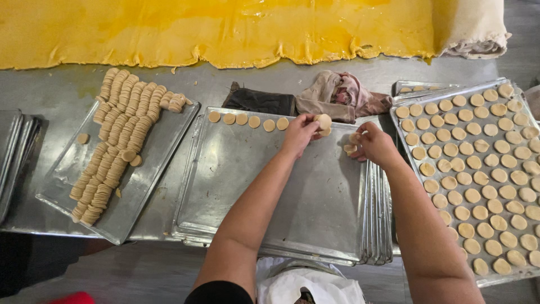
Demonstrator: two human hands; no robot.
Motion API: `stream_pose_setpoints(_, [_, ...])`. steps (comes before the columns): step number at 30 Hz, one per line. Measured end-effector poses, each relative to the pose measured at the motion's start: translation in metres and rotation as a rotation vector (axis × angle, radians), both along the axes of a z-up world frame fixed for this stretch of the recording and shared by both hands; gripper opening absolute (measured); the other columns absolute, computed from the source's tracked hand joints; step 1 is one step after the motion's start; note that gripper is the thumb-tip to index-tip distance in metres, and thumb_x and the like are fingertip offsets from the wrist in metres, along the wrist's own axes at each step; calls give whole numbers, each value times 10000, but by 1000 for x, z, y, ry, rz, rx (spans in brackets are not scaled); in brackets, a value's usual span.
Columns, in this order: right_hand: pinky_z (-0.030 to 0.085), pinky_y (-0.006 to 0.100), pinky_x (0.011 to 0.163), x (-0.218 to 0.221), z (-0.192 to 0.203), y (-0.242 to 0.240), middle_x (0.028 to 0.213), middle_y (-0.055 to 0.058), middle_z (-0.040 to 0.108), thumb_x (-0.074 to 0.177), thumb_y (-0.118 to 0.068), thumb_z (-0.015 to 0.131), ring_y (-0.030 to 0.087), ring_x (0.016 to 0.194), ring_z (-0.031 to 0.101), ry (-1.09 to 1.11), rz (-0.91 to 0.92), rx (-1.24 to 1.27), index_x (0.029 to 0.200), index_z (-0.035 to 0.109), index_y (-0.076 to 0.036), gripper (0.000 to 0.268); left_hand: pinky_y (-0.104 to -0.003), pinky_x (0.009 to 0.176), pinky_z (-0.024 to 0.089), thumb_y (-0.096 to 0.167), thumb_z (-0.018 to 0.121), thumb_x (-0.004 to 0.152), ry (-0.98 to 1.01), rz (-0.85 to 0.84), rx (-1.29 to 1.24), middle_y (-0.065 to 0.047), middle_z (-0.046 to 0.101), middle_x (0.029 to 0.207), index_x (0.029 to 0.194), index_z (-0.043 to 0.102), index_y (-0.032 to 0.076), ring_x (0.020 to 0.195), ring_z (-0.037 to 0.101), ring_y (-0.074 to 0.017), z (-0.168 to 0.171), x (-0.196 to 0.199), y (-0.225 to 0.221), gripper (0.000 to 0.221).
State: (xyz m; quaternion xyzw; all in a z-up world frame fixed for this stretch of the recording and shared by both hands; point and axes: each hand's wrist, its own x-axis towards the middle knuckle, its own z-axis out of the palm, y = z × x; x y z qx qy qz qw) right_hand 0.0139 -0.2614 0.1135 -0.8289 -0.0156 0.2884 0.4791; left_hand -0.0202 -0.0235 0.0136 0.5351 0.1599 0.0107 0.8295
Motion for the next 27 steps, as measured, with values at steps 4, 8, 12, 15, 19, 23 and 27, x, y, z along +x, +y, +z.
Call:
stream_pose_setpoints(4, [587,349,549,-6,6,-4,1018,123,724,1023,-146,571,213,734,748,-126,36,17,1191,557,-39,200,-337,762,638,79,647,971,-10,-14,11,-73,696,1070,1161,643,0,952,712,-172,19,-36,21,206])
stream_pose_setpoints(8, [569,340,543,-4,5,1,966,109,729,973,-196,657,188,711,741,-121,134,11,1132,624,-40,225,-347,796,621,83,643,981,-2,-57,-21,-61,688,1079,1172,646,6,969,691,-159,27,-75,28,205])
stream_pose_setpoints(12, [538,337,619,6,3,7,840,148,780,887,-240,796,207,684,703,-149,330,-302,1076,748,-78,254,-342,823,611,97,638,987,34,-137,-18,-51,683,1103,1188,656,16,988,668,-145,29,-116,31,218])
stream_pose_setpoints(15, [570,326,663,17,-6,8,833,100,786,800,-242,852,131,708,749,-244,395,-220,994,765,-51,286,-350,820,615,88,650,976,111,-96,-23,-45,668,1101,1194,647,27,991,663,-146,31,-144,35,226])
stream_pose_setpoints(19, [574,315,706,38,-27,19,885,116,757,818,-131,836,182,777,722,-388,325,-54,1003,739,-17,237,-355,833,623,79,636,983,150,-58,-83,-48,671,1097,1184,642,33,987,669,-151,35,-172,43,206])
stream_pose_setpoints(23, [637,284,699,48,-46,35,918,106,749,926,-49,714,175,805,755,-50,72,253,1002,660,6,108,-369,846,620,64,638,985,151,-34,-106,-53,669,1093,1179,642,34,982,661,-156,39,-192,46,196])
stream_pose_setpoints(27, [609,292,606,51,-53,30,907,75,734,930,-44,683,172,750,741,4,0,196,1023,649,-37,99,-374,852,623,66,633,971,151,-11,-115,-39,676,1101,1174,642,49,1003,670,-145,43,-203,51,204])
